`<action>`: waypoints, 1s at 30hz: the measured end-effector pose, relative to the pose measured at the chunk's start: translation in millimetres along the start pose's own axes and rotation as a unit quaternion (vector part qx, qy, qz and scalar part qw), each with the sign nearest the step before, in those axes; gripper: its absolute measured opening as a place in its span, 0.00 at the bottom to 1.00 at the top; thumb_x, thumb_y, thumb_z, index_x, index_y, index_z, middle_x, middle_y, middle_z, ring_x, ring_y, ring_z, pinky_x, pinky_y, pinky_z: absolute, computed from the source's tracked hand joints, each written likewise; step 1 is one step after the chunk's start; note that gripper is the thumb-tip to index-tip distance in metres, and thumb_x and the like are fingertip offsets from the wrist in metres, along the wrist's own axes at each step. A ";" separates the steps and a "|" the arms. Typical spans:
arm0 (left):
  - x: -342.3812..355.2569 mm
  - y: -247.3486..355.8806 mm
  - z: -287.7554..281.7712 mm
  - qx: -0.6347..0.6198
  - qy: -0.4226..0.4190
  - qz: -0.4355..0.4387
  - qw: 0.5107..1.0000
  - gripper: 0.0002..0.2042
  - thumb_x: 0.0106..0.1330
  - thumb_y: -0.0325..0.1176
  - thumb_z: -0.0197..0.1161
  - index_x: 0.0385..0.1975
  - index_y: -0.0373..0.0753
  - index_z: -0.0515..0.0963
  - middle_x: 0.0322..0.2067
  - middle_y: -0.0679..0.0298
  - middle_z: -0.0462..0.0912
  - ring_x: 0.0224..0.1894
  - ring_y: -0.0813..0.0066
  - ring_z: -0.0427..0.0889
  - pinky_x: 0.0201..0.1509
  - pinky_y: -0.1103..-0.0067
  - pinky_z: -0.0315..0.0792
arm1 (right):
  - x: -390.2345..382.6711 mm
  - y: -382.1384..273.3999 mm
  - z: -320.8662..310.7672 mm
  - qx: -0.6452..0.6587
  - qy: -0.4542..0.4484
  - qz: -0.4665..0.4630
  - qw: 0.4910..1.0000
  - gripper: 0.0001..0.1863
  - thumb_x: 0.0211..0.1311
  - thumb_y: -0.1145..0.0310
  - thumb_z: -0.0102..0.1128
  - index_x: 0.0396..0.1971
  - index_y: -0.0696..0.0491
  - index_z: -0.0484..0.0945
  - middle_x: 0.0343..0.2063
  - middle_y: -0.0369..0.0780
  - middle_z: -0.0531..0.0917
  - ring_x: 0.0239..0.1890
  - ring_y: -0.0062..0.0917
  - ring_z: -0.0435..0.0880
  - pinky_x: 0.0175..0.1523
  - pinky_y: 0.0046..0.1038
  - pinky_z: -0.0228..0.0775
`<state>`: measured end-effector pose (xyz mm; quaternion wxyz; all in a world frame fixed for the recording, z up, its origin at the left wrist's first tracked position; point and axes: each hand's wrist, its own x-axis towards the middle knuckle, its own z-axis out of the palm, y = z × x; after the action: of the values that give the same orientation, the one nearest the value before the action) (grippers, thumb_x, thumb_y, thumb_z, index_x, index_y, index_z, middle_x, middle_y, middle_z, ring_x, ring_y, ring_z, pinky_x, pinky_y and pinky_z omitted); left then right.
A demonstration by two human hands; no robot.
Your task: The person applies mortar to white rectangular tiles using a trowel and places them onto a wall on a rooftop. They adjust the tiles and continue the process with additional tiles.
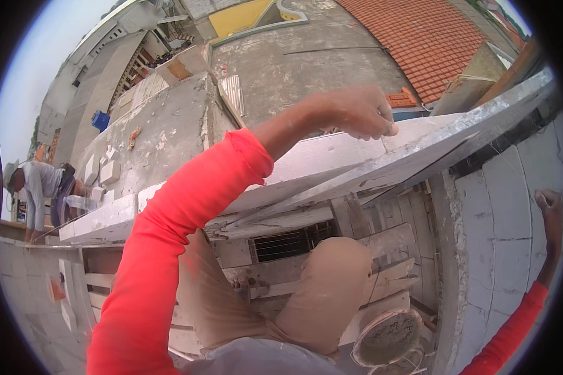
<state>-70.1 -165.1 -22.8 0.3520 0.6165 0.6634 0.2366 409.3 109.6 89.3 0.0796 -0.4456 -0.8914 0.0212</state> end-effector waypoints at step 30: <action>203.6 117.8 -18.3 0.031 0.219 0.152 0.963 0.19 0.69 0.49 0.72 0.36 0.36 0.92 0.20 0.64 0.82 0.26 0.74 0.78 0.31 0.71 0.70 | 71.4 10.7 87.7 0.054 0.300 0.113 0.946 0.08 0.56 0.71 0.57 0.28 0.61 0.79 0.27 0.56 0.83 0.36 0.55 0.85 0.45 0.50 0.76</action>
<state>-5.6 52.6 41.4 0.1390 0.6538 0.6297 0.3958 361.5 176.0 10.4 0.3644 -0.5239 -0.7678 -0.0560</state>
